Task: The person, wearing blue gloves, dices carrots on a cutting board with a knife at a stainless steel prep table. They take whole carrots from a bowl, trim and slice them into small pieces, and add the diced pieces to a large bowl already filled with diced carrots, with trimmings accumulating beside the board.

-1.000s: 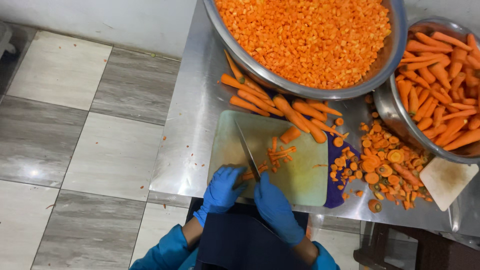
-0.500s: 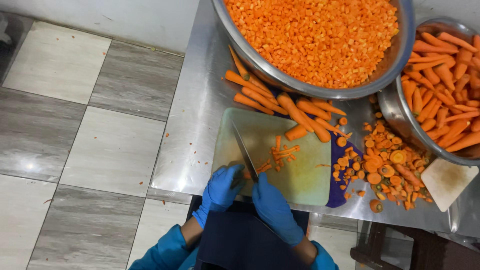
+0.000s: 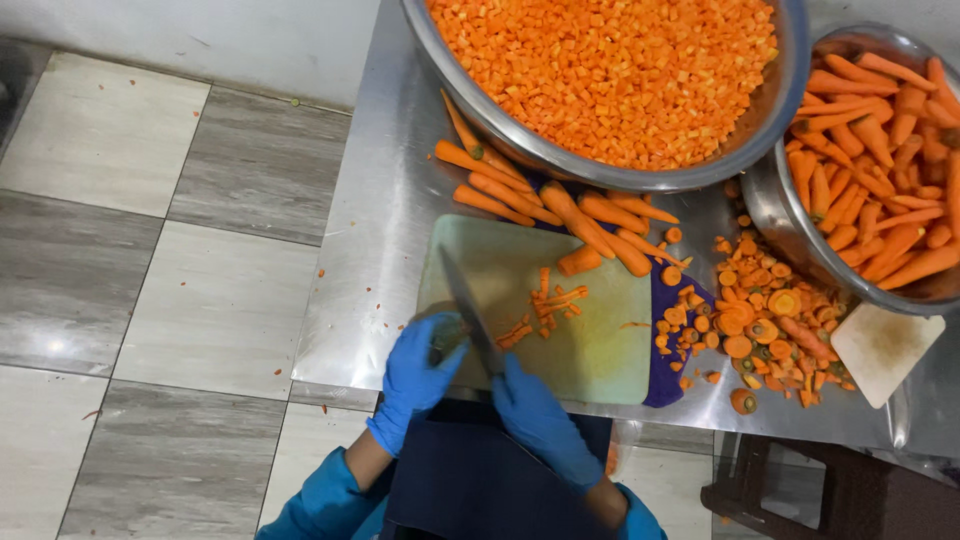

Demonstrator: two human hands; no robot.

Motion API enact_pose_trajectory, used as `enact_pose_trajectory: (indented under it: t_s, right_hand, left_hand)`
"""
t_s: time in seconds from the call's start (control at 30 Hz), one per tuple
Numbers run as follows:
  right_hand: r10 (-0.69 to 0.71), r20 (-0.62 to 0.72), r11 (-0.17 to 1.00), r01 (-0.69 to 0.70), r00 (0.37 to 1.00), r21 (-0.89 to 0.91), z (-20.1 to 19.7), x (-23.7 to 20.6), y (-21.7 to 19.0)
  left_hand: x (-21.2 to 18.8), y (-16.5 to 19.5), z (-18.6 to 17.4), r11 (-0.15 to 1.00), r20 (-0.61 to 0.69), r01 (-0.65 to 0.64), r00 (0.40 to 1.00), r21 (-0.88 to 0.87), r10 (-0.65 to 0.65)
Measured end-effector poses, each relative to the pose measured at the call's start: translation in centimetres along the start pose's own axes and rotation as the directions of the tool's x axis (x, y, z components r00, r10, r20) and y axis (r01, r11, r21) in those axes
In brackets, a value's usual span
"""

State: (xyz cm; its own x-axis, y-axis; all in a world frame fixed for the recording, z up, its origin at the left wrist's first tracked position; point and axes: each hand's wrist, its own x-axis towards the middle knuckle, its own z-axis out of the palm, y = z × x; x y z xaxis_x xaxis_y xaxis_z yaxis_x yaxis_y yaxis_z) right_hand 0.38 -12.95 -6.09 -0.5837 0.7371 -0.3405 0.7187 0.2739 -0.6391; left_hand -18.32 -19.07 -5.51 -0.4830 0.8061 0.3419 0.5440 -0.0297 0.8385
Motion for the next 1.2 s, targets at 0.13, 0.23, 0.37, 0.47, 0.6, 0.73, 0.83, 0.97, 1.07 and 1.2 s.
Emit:
enact_pose_trajectory:
  t_s: [0.13,0.23,0.37,0.47,0.6,0.73,0.83,0.97,1.07,1.2]
  right_hand:
    - [-0.213,-0.053,0.977,0.212,0.976,-0.025,1.1,0.1,-0.8]
    - [-0.109,-0.16,0.994,0.108,0.981,-0.013,-0.9,0.4,0.5]
    - [0.286,-0.128,0.947,-0.26,0.95,0.19,-4.6,-0.4,2.9]
    - [0.173,-0.234,0.979,-0.141,0.957,0.146,-4.7,-1.9,3.6]
    - [-0.065,-0.095,0.997,0.068,0.993,0.038,-2.4,-3.1,3.5]
    - [-0.062,-0.134,0.998,0.061,0.989,-0.008,-2.5,-2.8,3.9]
    - [0.054,-0.244,0.994,-0.029,0.968,0.103,-4.5,-1.7,4.6]
    - [0.228,-0.218,0.969,-0.198,0.949,0.149,-6.5,0.1,5.1]
    - [0.194,-0.276,0.975,-0.155,0.941,0.157,-6.4,0.5,5.0]
    - [0.147,-0.254,0.986,-0.12,0.956,0.116,-5.2,0.0,4.6]
  left_hand:
    - [2.4,2.5,-2.5,1.0,-0.013,-0.02,1.0,0.024,0.02]
    - [6.0,4.6,-2.4,0.974,0.117,-0.219,0.971,0.062,0.21]
    - [11.6,6.5,2.7,0.923,0.267,-0.385,0.89,0.008,0.369]
    - [15.1,7.2,9.4,0.88,0.483,-0.473,0.781,0.046,0.395]
    - [16.9,8.3,15.1,0.847,0.604,-0.487,0.747,0.213,0.277]
    - [16.0,7.9,13.9,0.918,0.549,-0.382,0.747,-0.11,0.376]
    - [13.2,6.6,9.4,0.921,0.594,-0.001,0.764,-0.389,0.252]
    - [7.6,4.0,5.0,0.828,0.463,0.143,0.873,-0.543,0.153]
    - [4.3,2.1,4.1,0.709,0.405,0.367,0.906,-0.602,-0.125]
    - [2.5,1.1,3.9,0.864,0.251,0.216,0.962,-0.455,-0.109]
